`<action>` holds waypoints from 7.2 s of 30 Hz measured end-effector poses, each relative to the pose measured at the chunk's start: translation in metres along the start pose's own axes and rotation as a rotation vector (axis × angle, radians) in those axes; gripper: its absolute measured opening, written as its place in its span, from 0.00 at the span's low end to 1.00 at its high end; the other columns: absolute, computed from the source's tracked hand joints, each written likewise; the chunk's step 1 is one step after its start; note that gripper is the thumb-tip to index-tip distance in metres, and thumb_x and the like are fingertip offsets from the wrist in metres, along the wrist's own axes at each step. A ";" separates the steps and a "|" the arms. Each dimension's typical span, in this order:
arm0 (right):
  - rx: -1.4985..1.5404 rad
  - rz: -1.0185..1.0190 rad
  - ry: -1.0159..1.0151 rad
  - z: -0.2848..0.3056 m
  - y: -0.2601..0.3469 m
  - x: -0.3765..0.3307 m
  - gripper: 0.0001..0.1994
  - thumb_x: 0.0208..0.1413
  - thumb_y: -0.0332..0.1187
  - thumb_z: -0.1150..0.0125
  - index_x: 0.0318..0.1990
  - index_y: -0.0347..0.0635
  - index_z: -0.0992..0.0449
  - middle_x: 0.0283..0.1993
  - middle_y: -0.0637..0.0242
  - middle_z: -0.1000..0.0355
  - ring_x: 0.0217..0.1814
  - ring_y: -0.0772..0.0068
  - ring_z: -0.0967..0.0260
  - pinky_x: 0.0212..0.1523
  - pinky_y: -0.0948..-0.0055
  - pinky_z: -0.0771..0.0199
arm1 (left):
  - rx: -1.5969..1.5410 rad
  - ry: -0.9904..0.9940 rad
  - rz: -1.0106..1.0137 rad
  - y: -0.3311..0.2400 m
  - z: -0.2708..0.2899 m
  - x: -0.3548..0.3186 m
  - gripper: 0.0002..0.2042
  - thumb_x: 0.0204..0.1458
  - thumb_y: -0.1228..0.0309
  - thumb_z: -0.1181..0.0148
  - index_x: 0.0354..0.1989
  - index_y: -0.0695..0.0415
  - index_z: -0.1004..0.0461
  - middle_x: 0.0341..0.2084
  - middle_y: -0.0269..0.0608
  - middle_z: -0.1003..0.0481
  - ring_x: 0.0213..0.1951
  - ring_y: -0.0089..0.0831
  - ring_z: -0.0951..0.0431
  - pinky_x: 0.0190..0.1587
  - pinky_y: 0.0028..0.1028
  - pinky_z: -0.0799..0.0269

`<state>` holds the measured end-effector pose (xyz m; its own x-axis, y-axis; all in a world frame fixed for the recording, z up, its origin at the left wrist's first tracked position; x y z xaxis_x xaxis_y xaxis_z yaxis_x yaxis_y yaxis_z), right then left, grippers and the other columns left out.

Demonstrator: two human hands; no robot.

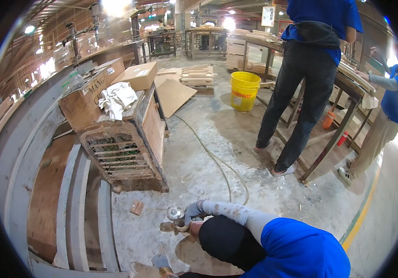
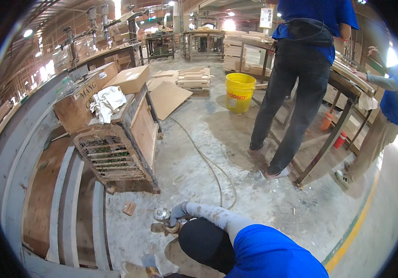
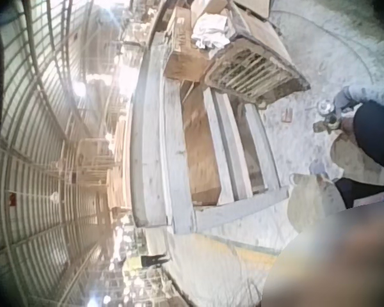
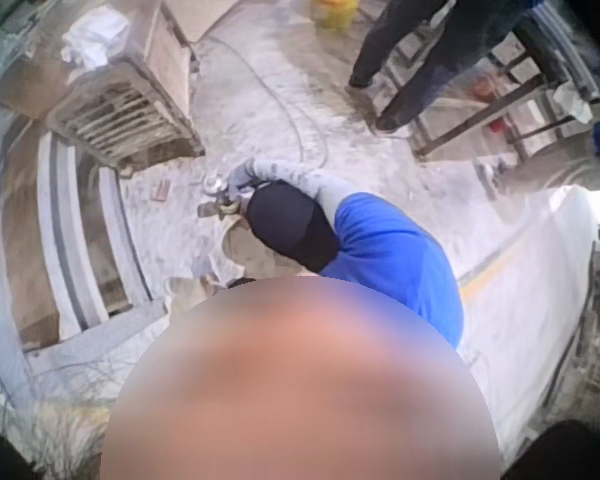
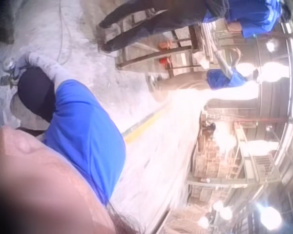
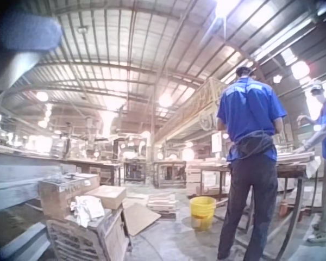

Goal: The person sits on the floor and uses a brush to apply glue from a small container into the holes of wooden pieces. They handle the pieces one by one, dipping the brush into the container and applying the substance to the wood before placing the pieces on a nearby table.

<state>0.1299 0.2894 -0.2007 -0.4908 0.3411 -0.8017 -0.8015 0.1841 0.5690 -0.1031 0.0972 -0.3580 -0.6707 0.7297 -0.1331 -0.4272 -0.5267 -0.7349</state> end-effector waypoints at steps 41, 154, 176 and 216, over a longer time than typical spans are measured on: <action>0.031 -0.008 -0.073 0.005 0.003 0.014 0.10 0.39 0.36 0.34 0.21 0.41 0.28 0.12 0.71 0.38 0.09 0.77 0.41 0.10 0.76 0.41 | 0.004 0.101 0.073 0.017 0.001 0.003 0.14 0.41 0.62 0.48 0.26 0.62 0.25 0.21 0.57 0.28 0.26 0.48 0.25 0.28 0.37 0.34; 0.051 -0.015 -0.011 0.005 -0.002 0.019 0.07 0.38 0.32 0.35 0.22 0.39 0.26 0.11 0.70 0.38 0.09 0.77 0.42 0.09 0.76 0.42 | 0.020 0.174 0.153 0.018 -0.002 0.007 0.17 0.42 0.58 0.47 0.29 0.62 0.24 0.23 0.57 0.27 0.28 0.49 0.25 0.31 0.36 0.32; 0.015 -0.011 -0.032 0.009 -0.003 0.015 0.09 0.38 0.34 0.35 0.20 0.39 0.26 0.11 0.69 0.39 0.09 0.75 0.42 0.09 0.75 0.43 | 0.018 0.105 0.074 0.017 -0.012 0.013 0.16 0.41 0.60 0.46 0.23 0.64 0.26 0.19 0.54 0.29 0.24 0.42 0.28 0.29 0.34 0.33; 0.156 -0.114 0.681 -0.010 -0.059 0.033 0.27 0.39 0.38 0.30 0.49 0.40 0.30 0.40 0.63 0.27 0.35 0.73 0.32 0.35 0.68 0.32 | 0.182 0.423 -0.252 -0.087 -0.089 -0.019 0.09 0.48 0.67 0.49 0.28 0.59 0.26 0.22 0.42 0.26 0.26 0.34 0.26 0.29 0.30 0.32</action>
<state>0.1584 0.2808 -0.2624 -0.5520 -0.3312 -0.7652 -0.8273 0.3319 0.4532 0.0005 0.1678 -0.3510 -0.2460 0.9361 -0.2515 -0.6672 -0.3518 -0.6566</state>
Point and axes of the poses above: each hand's wrist, its own x-axis towards the middle knuckle, its own z-axis out of the back of the hand, y = z × x, the point moved 3 cm from there along x, towards the middle knuckle
